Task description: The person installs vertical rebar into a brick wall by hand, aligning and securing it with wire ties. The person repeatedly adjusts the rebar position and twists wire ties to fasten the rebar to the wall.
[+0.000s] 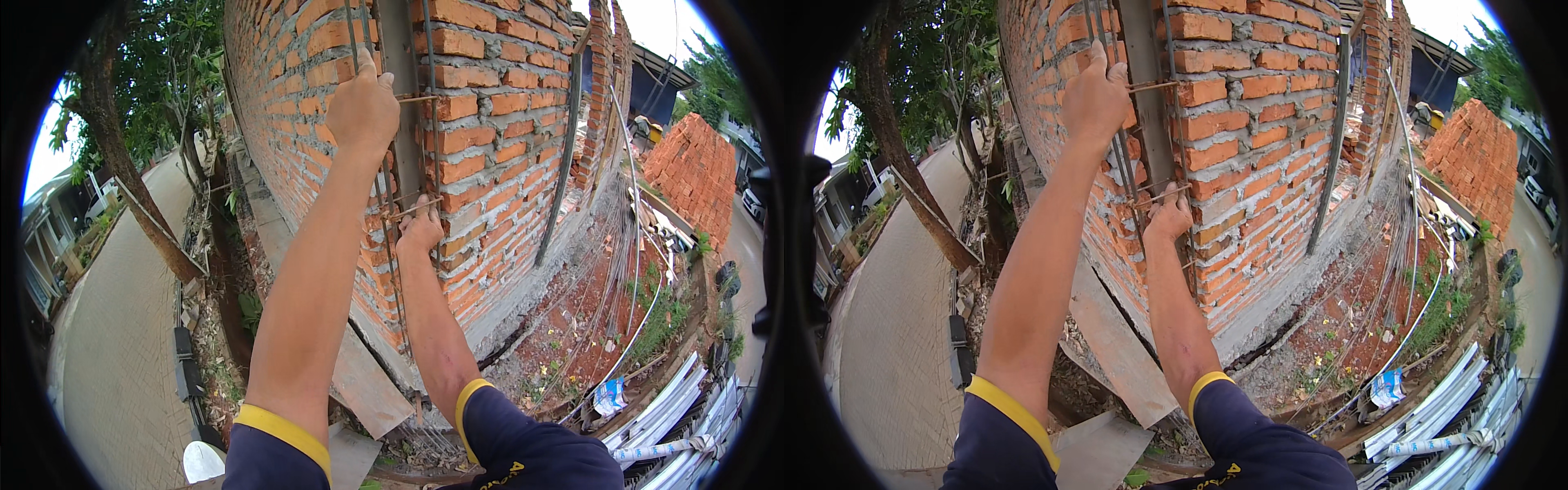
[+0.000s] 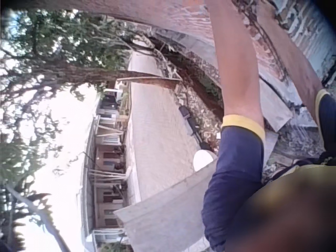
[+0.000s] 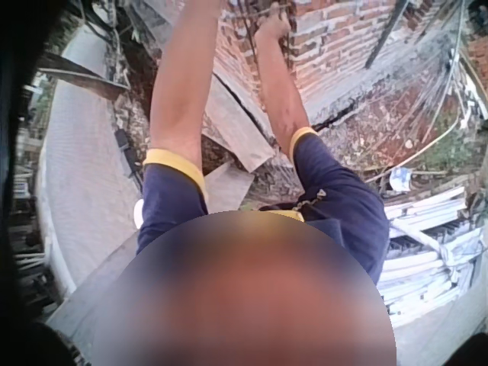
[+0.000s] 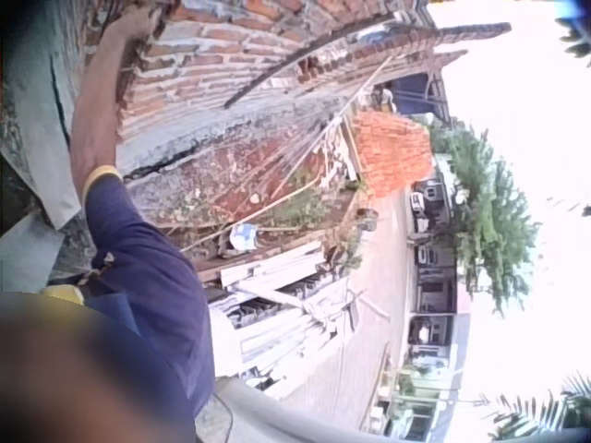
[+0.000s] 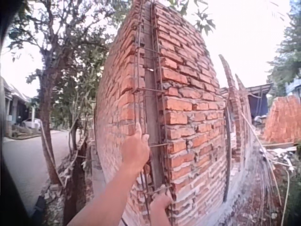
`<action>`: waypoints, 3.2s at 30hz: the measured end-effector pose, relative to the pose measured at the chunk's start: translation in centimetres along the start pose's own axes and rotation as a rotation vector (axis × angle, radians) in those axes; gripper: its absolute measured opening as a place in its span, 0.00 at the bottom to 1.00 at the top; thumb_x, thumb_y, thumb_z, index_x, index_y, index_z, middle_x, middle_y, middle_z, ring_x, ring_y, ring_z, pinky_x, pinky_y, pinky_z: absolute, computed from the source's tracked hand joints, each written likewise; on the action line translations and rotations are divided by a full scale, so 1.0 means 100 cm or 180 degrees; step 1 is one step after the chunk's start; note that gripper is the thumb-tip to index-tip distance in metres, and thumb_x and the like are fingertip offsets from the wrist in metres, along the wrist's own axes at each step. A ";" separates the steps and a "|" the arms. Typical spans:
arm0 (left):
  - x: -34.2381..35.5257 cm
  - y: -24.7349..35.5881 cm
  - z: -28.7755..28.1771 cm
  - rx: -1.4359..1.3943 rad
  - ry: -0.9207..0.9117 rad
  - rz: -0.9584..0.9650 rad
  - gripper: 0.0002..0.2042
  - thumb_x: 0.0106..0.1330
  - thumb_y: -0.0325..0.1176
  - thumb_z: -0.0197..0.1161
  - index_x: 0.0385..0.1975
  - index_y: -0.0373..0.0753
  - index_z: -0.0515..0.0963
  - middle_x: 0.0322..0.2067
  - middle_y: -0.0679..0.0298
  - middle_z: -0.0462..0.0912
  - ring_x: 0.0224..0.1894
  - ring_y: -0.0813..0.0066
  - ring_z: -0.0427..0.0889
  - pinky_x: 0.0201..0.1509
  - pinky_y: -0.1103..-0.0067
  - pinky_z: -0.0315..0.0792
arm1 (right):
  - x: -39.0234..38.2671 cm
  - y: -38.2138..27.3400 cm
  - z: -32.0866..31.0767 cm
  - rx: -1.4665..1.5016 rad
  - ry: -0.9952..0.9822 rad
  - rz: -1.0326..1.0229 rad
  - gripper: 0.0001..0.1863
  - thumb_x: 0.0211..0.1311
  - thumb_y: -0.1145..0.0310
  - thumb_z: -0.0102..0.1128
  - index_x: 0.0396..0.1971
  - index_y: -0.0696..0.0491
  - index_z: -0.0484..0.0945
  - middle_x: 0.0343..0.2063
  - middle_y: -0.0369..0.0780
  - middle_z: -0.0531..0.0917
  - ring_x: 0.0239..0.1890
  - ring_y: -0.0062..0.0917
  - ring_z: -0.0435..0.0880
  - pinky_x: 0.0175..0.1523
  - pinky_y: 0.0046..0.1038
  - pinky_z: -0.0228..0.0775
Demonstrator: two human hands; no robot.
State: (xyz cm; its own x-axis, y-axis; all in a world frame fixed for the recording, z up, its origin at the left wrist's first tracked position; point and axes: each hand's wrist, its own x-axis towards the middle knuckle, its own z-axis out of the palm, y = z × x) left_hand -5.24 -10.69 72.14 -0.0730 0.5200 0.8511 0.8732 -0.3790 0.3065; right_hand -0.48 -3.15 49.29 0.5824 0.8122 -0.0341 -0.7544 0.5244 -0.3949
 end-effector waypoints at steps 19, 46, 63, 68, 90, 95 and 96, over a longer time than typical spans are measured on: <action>0.005 0.001 0.004 0.0231 0.0180 0.0220 0.28 0.72 0.44 0.56 0.64 0.30 0.68 0.29 0.52 0.86 0.37 0.52 0.86 0.45 0.64 0.75 | 0.005 0.020 -0.015 -0.0716 -0.0233 -0.1503 0.08 0.67 0.72 0.63 0.39 0.61 0.83 0.23 0.34 0.80 0.17 0.16 0.73 0.21 0.23 0.65; 0.014 -0.011 0.014 0.0617 0.0394 0.0582 0.28 0.71 0.45 0.55 0.63 0.28 0.68 0.33 0.53 0.87 0.42 0.56 0.86 0.53 0.69 0.74 | -0.011 -0.046 -0.100 -0.4019 -0.2928 -0.3332 0.12 0.52 0.79 0.56 0.39 0.56 0.76 0.30 0.42 0.80 0.36 0.39 0.84 0.51 0.41 0.77; 0.021 -0.020 0.016 0.0787 0.0362 0.0701 0.31 0.71 0.48 0.54 0.64 0.28 0.67 0.35 0.68 0.89 0.49 0.69 0.85 0.60 0.77 0.69 | 0.002 -0.043 -0.039 -0.4597 -0.1799 -0.1538 0.16 0.58 0.63 0.55 0.27 0.61 0.84 0.23 0.56 0.83 0.29 0.51 0.86 0.36 0.46 0.77; 0.028 -0.026 0.015 0.0780 0.0251 0.0783 0.32 0.71 0.50 0.54 0.64 0.29 0.67 0.35 0.71 0.89 0.48 0.72 0.84 0.61 0.77 0.68 | 0.011 -0.041 -0.026 -0.4568 -0.1560 -0.0910 0.16 0.54 0.61 0.59 0.28 0.60 0.85 0.31 0.54 0.85 0.36 0.49 0.86 0.40 0.44 0.77; 0.030 -0.028 0.016 0.0787 0.0299 0.0850 0.31 0.71 0.50 0.54 0.64 0.29 0.67 0.35 0.70 0.89 0.49 0.73 0.84 0.62 0.78 0.66 | 0.017 0.002 -0.032 -0.4292 -0.1247 -0.2615 0.10 0.54 0.73 0.56 0.33 0.57 0.84 0.36 0.50 0.85 0.33 0.44 0.87 0.36 0.43 0.79; 0.028 -0.028 0.015 0.0733 0.0246 0.0792 0.31 0.71 0.50 0.55 0.64 0.30 0.68 0.35 0.70 0.89 0.49 0.73 0.84 0.62 0.77 0.67 | 0.016 -0.006 -0.025 -0.4564 -0.1257 -0.2123 0.09 0.54 0.75 0.56 0.30 0.57 0.85 0.36 0.51 0.85 0.34 0.47 0.87 0.40 0.45 0.79; 0.028 -0.028 0.015 0.0742 0.0216 0.0782 0.31 0.71 0.50 0.55 0.64 0.30 0.68 0.35 0.70 0.89 0.49 0.72 0.84 0.62 0.76 0.67 | 0.015 -0.008 -0.024 -0.4519 -0.1201 -0.2007 0.09 0.55 0.75 0.55 0.29 0.57 0.85 0.35 0.52 0.85 0.35 0.47 0.87 0.41 0.45 0.79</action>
State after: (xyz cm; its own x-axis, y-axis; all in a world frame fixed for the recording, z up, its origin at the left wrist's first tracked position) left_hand -7.18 -7.02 73.03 0.1282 0.3799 0.9161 0.9547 -0.2973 -0.0103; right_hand 1.68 -2.94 47.37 0.4104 0.6945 0.5909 0.5727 0.3079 -0.7597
